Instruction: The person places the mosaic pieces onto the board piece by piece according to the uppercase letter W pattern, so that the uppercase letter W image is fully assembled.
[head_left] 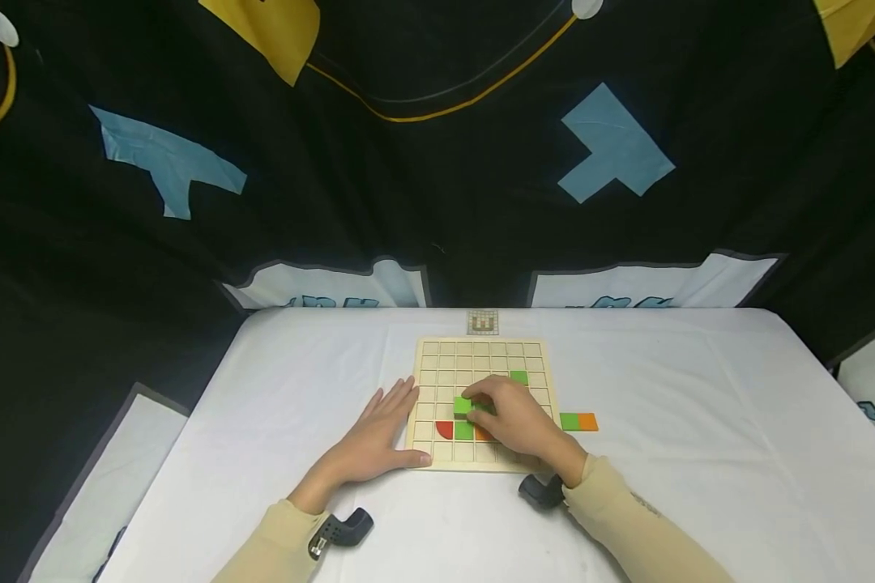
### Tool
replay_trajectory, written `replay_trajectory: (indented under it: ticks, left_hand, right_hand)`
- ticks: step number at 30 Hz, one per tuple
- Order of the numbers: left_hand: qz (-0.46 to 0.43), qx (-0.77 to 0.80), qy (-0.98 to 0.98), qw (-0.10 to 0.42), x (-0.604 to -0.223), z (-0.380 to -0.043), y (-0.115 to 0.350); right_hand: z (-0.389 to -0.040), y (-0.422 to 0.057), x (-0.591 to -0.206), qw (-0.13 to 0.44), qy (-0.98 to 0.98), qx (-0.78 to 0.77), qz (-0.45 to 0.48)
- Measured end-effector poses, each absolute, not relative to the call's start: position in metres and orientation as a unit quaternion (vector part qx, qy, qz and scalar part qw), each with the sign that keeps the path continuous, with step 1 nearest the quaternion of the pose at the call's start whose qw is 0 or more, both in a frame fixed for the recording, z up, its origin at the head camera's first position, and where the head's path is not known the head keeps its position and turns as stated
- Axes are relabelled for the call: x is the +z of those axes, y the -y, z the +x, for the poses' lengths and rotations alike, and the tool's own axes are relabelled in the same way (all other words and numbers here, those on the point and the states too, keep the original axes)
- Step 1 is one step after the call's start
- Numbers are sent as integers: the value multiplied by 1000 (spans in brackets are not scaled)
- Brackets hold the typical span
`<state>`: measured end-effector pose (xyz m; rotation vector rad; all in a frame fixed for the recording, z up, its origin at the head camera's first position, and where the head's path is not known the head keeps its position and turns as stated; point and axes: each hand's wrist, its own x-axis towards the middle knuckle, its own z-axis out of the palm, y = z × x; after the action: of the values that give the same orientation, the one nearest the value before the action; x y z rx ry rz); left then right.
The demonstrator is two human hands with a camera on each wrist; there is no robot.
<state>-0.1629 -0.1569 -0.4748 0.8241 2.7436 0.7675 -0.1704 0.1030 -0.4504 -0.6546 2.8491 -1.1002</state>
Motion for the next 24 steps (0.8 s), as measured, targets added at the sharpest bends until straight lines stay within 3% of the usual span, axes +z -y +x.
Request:
replay_trajectory:
  ticks: [24]
  left_hand:
    - [281,261,-920,82,-476,-163,158]
  right_hand:
    - [-179,-79,-452,28,-922,-302,-242]
